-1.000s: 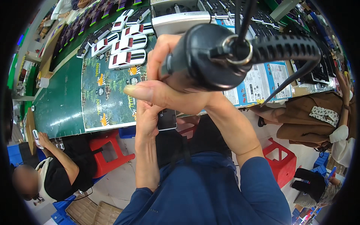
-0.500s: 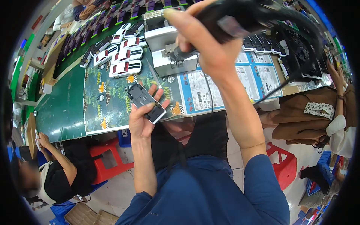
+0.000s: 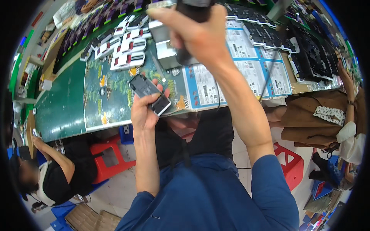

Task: Assembling electronic toy cars using an electric screwdriver at a factory workbench.

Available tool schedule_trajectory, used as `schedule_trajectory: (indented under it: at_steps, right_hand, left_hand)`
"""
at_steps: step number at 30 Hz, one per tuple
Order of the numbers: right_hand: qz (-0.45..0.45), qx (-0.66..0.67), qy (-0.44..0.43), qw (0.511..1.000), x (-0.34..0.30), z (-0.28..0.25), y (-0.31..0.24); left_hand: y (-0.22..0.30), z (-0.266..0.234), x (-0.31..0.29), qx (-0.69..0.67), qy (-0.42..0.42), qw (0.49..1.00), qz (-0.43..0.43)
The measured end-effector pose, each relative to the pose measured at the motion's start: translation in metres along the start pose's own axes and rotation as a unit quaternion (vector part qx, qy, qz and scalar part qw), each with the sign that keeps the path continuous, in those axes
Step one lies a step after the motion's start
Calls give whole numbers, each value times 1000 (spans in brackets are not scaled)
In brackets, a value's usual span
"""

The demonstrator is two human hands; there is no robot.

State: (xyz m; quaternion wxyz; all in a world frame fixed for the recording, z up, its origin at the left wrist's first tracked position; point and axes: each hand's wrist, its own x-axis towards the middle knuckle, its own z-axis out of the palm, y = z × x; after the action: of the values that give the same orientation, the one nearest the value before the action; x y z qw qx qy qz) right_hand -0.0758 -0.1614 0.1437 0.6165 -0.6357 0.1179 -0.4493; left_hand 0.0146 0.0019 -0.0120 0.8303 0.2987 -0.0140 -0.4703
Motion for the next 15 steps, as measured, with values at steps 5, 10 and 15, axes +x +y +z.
schedule_trajectory:
  at_steps: [5, 10, 15]
  right_hand:
    - [-27, 229, -77, 970, -58, -8, 2]
    - [-12, 204, -59, 977, -75, 6, 13]
    - [-19, 135, -74, 988, -77, 14, 18]
  left_hand:
    - [-2, 7, 4, -12, 15, 1000, 10]
    - [-1, 2, 6, -12, 34, 999, 4]
    - [0, -3, 7, -12, 10, 1000, -18]
